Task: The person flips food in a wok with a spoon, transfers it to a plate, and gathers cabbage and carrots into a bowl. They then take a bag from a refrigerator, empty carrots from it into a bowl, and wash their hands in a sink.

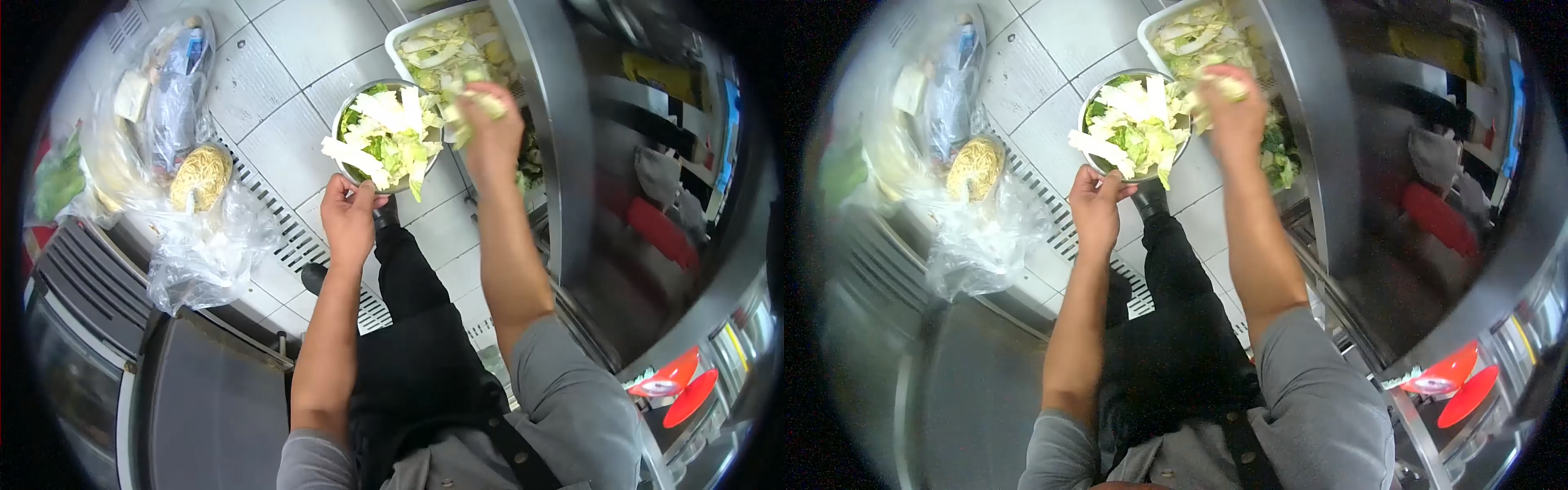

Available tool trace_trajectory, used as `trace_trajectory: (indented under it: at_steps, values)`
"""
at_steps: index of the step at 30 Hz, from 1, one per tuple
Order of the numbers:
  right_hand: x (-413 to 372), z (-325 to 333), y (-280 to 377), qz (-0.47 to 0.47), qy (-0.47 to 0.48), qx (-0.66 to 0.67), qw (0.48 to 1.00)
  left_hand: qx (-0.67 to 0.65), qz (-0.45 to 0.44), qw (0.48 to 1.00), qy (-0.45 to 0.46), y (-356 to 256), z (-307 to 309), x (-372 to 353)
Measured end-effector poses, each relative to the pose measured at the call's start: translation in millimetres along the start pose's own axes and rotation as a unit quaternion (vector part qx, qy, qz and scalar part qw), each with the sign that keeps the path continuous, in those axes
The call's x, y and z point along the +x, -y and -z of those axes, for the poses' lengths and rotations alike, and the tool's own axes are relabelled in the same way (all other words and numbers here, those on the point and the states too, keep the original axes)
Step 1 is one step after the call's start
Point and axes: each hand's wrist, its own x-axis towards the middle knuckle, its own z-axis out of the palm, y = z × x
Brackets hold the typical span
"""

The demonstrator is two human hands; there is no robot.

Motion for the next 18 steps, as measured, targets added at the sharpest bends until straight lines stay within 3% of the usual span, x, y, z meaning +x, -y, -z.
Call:
trace_trajectory:
  at_steps: [1,2,4,7,14,16,18]
  values:
    - [-14,-7,-9,0.256,0.014,-0.223,0.941,0.002,0.001,1.0,0.006,-8,-1,-6]
    - [-26,-15,-7,0.384,0.046,-0.29,0.875,0.004,-0.004,1.0,0.012,-22,-4,-15]
    - [-61,-28,12,0.44,0.094,-0.383,0.807,0.001,-0.021,0.999,0.024,-47,-14,-41]
    - [-123,-8,63,0.432,0.132,-0.425,0.784,0.004,-0.054,0.998,0.043,-80,-25,-96]
    - [-252,57,216,0.418,0.147,-0.396,0.804,0.08,-0.137,0.984,0.086,-181,-47,-238]
    - [-283,77,264,0.427,0.131,-0.41,0.796,0.083,-0.084,0.989,0.086,-225,-64,-282]
    - [-304,100,307,0.435,0.107,-0.396,0.801,0.089,-0.092,0.986,0.106,-257,-85,-312]
